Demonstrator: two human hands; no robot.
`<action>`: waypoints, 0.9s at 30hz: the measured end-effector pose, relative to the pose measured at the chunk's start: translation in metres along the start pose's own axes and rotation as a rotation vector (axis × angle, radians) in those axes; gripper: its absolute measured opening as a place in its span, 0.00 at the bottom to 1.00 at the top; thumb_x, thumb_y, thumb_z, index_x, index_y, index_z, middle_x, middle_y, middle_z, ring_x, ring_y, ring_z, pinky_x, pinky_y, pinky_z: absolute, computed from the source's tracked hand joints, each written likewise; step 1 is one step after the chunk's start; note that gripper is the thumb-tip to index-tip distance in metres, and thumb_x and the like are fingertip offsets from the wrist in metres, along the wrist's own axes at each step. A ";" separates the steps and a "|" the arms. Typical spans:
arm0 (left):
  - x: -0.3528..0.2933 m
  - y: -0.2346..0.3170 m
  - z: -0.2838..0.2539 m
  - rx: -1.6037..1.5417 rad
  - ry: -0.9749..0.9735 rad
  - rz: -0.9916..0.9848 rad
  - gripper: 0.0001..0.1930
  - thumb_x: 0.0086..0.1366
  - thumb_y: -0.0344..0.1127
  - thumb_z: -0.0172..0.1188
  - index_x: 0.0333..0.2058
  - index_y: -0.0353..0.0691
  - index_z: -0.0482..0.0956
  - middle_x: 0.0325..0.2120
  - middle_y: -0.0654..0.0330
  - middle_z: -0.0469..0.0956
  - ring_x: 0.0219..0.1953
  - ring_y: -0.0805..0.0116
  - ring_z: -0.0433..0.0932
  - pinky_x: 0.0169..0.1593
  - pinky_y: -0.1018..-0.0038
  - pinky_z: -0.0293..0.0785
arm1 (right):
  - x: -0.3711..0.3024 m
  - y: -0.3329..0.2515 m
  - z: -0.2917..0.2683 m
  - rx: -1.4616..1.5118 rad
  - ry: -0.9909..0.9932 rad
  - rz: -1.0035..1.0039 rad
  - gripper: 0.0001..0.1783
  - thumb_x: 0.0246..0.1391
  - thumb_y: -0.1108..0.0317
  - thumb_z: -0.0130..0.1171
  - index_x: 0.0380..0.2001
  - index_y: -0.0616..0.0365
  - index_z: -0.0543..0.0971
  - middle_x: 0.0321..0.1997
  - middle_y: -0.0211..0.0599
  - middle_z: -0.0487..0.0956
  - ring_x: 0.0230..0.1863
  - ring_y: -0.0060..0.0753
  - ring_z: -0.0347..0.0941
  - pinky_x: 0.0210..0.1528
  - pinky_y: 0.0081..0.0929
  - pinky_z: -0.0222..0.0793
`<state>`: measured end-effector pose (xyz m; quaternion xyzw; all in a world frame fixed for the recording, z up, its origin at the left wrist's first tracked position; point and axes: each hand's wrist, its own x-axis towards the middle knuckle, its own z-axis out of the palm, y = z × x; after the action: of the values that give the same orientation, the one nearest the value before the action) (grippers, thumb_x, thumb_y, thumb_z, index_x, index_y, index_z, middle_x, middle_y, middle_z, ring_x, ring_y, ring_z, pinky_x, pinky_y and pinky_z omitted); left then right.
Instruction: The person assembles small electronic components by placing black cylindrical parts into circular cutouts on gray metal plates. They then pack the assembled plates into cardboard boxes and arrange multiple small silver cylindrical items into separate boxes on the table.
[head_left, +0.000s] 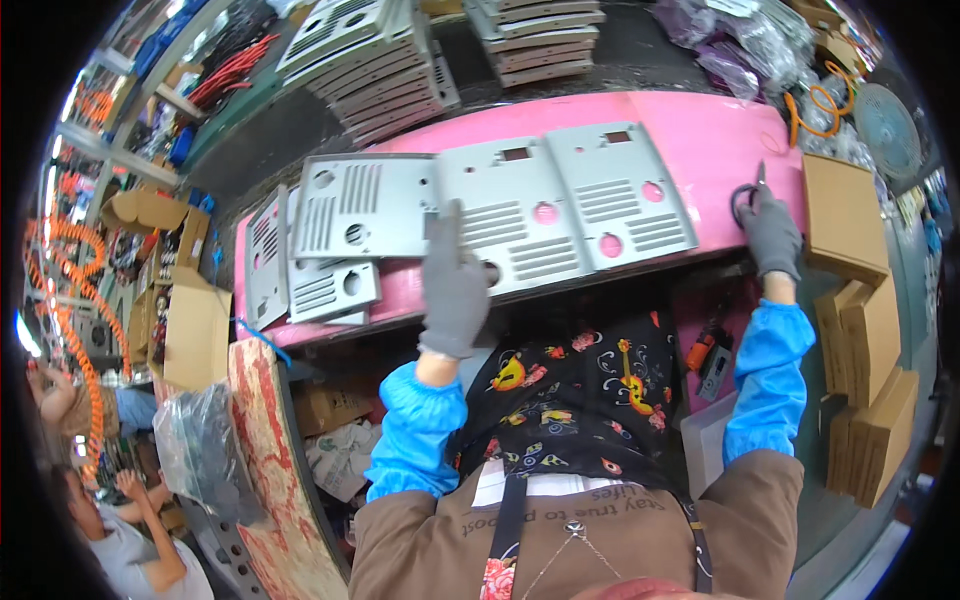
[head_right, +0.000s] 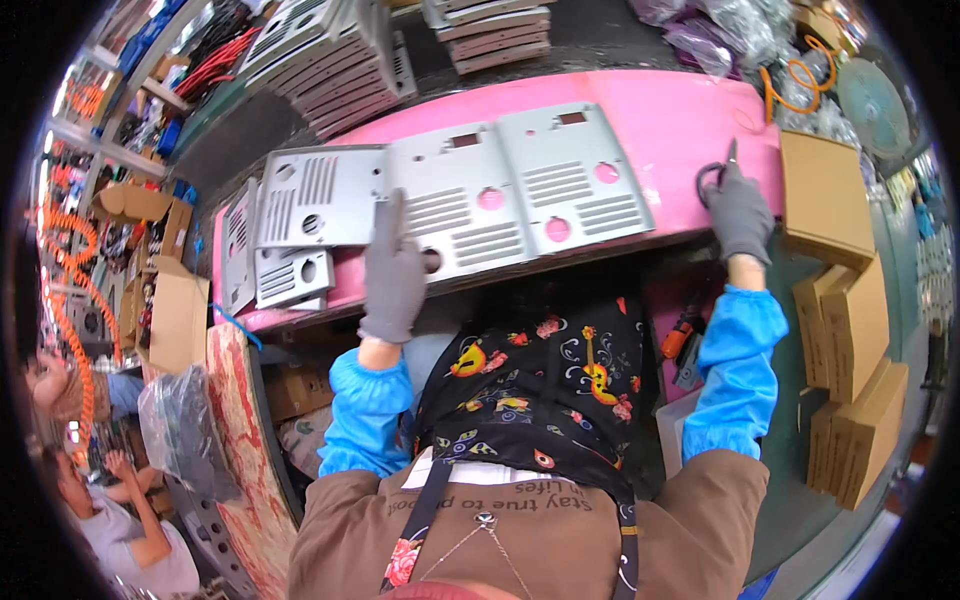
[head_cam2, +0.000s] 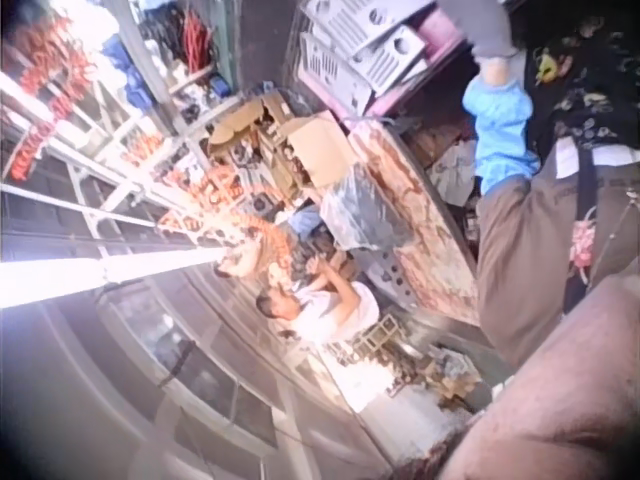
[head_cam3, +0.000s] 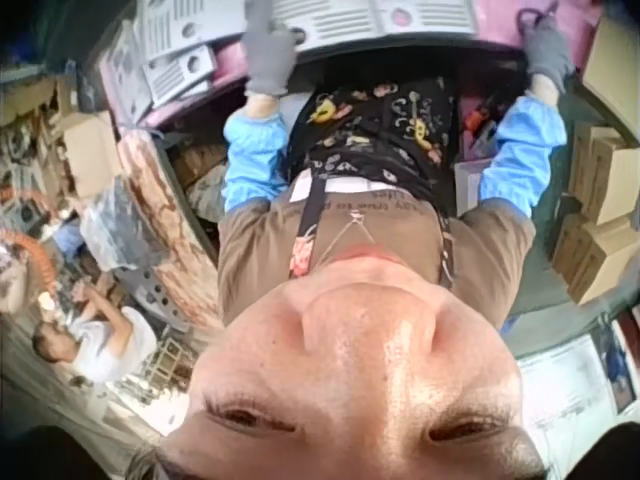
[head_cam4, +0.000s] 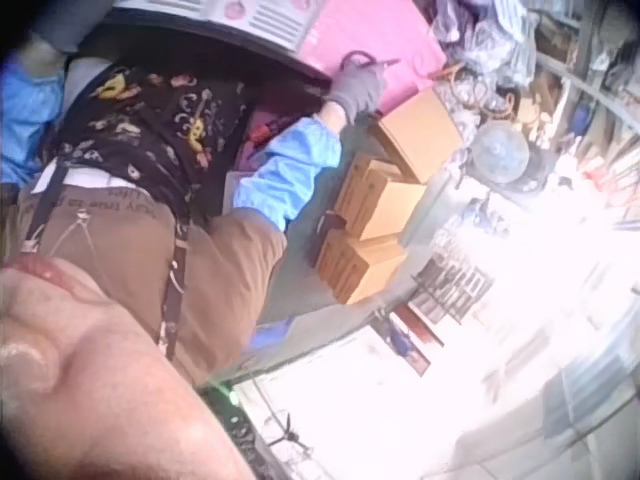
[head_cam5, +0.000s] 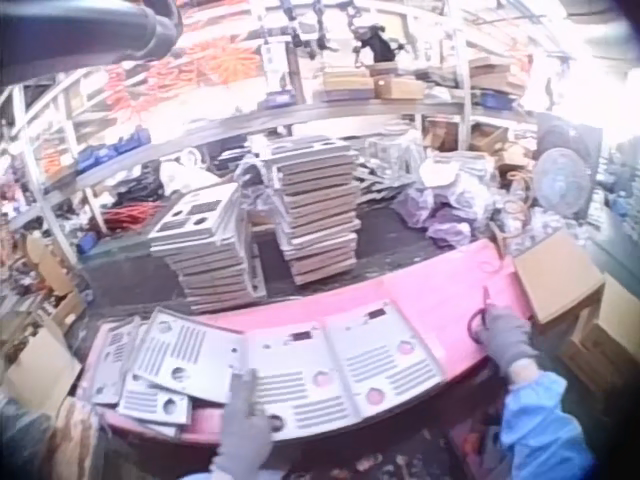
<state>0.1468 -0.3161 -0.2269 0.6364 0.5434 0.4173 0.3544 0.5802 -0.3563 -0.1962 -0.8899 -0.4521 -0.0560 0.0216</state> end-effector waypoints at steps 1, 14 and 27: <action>-0.001 -0.006 0.003 0.136 0.018 0.149 0.26 0.67 0.23 0.45 0.65 0.39 0.66 0.54 0.51 0.76 0.31 0.68 0.80 0.38 0.72 0.79 | 0.006 0.003 -0.004 0.039 -0.081 0.019 0.31 0.58 0.50 0.58 0.61 0.50 0.69 0.44 0.60 0.81 0.46 0.61 0.79 0.47 0.54 0.72; 0.026 -0.008 -0.111 1.104 0.058 0.630 0.09 0.56 0.33 0.58 0.35 0.53 0.83 0.27 0.65 0.75 0.39 0.61 0.76 0.46 0.61 0.74 | -0.099 0.107 -0.029 0.038 0.073 0.198 0.33 0.56 0.59 0.58 0.66 0.42 0.66 0.51 0.53 0.80 0.52 0.59 0.76 0.52 0.47 0.71; 0.077 0.057 0.015 1.274 -0.210 0.150 0.08 0.62 0.31 0.59 0.37 0.40 0.86 0.39 0.51 0.83 0.38 0.51 0.85 0.34 0.60 0.81 | -0.145 -0.144 -0.004 0.242 0.259 -0.857 0.12 0.47 0.62 0.66 0.36 0.48 0.78 0.36 0.32 0.73 0.40 0.41 0.73 0.42 0.40 0.68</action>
<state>0.1879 -0.2491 -0.1704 0.7955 0.6011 -0.0277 -0.0712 0.3789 -0.3881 -0.2113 -0.5994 -0.7761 -0.1175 0.1566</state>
